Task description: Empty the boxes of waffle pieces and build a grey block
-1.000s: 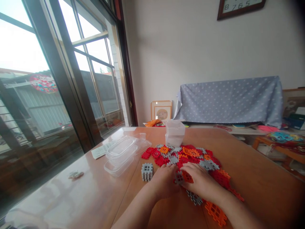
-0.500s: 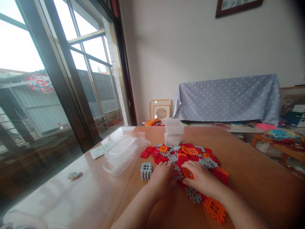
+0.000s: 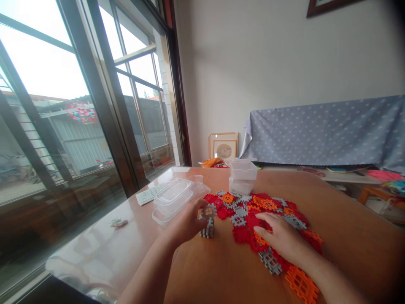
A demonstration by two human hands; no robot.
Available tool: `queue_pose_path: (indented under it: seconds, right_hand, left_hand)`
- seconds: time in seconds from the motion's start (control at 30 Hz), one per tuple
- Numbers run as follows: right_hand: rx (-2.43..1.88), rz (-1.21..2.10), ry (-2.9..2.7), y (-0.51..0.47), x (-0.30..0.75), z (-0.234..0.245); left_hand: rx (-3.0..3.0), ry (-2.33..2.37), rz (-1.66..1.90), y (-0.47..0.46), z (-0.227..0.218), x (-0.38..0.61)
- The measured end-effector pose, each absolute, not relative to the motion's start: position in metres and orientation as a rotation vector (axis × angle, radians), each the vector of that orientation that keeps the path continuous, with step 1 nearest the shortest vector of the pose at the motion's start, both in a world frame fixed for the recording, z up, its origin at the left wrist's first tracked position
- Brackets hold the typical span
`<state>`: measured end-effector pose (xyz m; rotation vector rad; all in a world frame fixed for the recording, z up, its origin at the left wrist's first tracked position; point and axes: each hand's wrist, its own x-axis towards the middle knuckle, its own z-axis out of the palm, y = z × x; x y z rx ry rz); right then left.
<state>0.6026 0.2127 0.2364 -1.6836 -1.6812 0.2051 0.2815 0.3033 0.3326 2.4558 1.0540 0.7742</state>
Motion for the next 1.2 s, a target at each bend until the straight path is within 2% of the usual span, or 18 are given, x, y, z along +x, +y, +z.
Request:
queue_pose_path:
  seconds: [0.37, 0.63, 0.9, 1.2]
  right_hand:
    - [-1.624, 0.217, -1.606, 0.216, 0.604, 0.234]
    - [-1.596, 0.203, -1.612, 0.216, 0.603, 0.234]
    - [-1.59, 0.224, -1.617, 0.216, 0.601, 0.233]
    - [-1.622, 0.15, -1.667, 0.216, 0.6, 0.232]
  left_hand:
    - [2.452, 1.084, 0.615, 0.317, 0.313, 0.269]
    - [2.416, 1.088, 0.566, 0.316, 0.313, 0.262]
    - [2.344, 1.043, 0.361, 0.326, 0.315, 0.261]
    - [2.301, 1.021, 0.301, 0.354, 0.294, 0.259]
